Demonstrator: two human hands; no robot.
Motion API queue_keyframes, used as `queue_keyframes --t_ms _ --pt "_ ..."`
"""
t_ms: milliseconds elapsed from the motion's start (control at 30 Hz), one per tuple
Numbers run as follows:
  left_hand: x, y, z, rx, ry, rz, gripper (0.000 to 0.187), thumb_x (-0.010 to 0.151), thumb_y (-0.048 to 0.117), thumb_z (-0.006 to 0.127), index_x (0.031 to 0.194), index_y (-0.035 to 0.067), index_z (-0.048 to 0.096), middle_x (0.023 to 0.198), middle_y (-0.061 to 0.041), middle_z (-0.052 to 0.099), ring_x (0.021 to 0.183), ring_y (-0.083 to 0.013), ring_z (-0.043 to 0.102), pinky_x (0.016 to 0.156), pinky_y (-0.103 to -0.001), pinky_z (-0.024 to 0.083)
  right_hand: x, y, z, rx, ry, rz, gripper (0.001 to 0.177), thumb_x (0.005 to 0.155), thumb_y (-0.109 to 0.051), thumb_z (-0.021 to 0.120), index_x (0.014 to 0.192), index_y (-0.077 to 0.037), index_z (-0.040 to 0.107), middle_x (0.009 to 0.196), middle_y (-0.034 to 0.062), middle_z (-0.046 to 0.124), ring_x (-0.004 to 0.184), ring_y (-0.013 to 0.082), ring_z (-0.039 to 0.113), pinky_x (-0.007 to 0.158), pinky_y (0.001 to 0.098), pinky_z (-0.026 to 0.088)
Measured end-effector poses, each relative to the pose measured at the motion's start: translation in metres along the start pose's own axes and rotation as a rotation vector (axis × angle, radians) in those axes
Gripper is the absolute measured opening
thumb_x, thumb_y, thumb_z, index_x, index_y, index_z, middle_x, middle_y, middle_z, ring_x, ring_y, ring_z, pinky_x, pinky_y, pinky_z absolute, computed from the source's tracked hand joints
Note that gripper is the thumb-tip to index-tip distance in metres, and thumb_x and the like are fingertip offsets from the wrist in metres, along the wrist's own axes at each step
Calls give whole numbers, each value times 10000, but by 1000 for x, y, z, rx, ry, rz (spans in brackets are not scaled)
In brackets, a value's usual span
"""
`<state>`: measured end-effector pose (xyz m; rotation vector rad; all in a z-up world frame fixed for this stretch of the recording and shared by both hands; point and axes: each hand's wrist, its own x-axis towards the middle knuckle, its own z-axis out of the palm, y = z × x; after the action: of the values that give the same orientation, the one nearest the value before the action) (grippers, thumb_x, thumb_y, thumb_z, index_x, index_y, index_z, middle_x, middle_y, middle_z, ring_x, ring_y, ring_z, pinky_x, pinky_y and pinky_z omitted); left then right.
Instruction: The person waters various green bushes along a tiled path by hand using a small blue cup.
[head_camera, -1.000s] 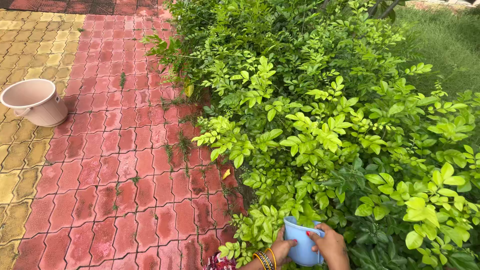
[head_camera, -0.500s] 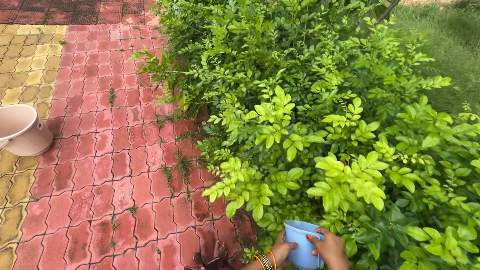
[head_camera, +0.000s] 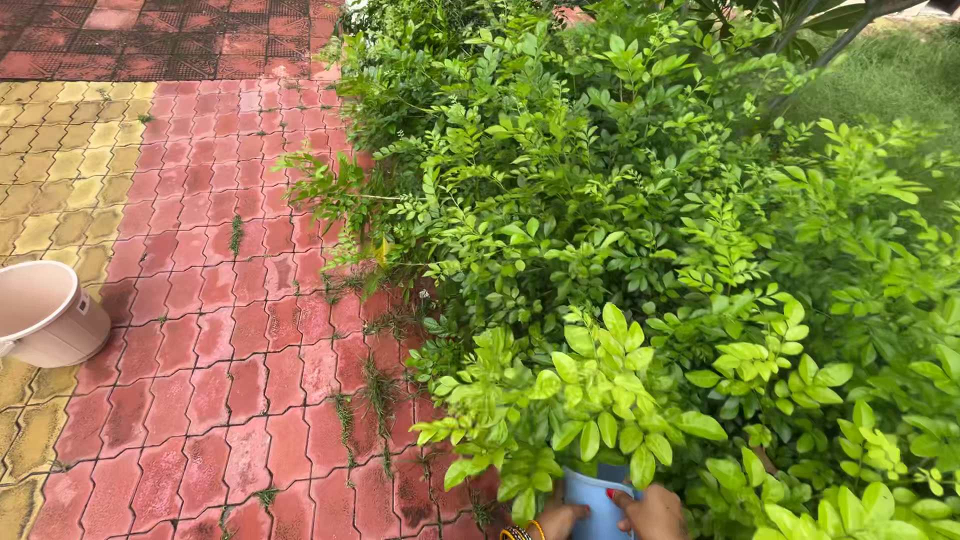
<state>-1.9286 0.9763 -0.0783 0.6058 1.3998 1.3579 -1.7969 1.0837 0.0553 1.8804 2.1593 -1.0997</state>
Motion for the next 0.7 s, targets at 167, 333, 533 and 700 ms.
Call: queue_keyframes --t_ms 167,333,533,700 --pt "59 6 -20 -346 49 -4 934 698 -1 764 1549 -34 382 1363 -196 650 1226 -300 646 1063 -399 514 41 -50 -4 27 -42 -77 478 816 -349 823 1212 -110 703 823 124 809 513 184 749 566 352 591" --pt "93 39 -51 -493 166 -213 1065 680 -51 778 1556 -16 173 1363 -189 642 1229 -308 656 1063 -402 535 90 -91 9 428 -22 -310 762 675 -174 867 1357 -131 531 1167 83 740 595 184 746 408 417 597" --pt "133 87 -115 -159 33 -278 1015 813 91 787 1609 -45 174 1405 -176 631 1288 -275 642 1103 -339 489 144 -142 27 178 308 -586 809 621 -196 894 1339 -90 537 1127 118 702 797 262 707 621 444 596" --pt "191 111 -154 -345 26 -156 957 744 -12 762 1565 -17 269 1374 -185 662 1272 -295 642 1103 -373 489 176 -208 39 201 162 -294 657 699 -223 861 1279 -83 585 1028 125 747 730 248 749 605 408 605"
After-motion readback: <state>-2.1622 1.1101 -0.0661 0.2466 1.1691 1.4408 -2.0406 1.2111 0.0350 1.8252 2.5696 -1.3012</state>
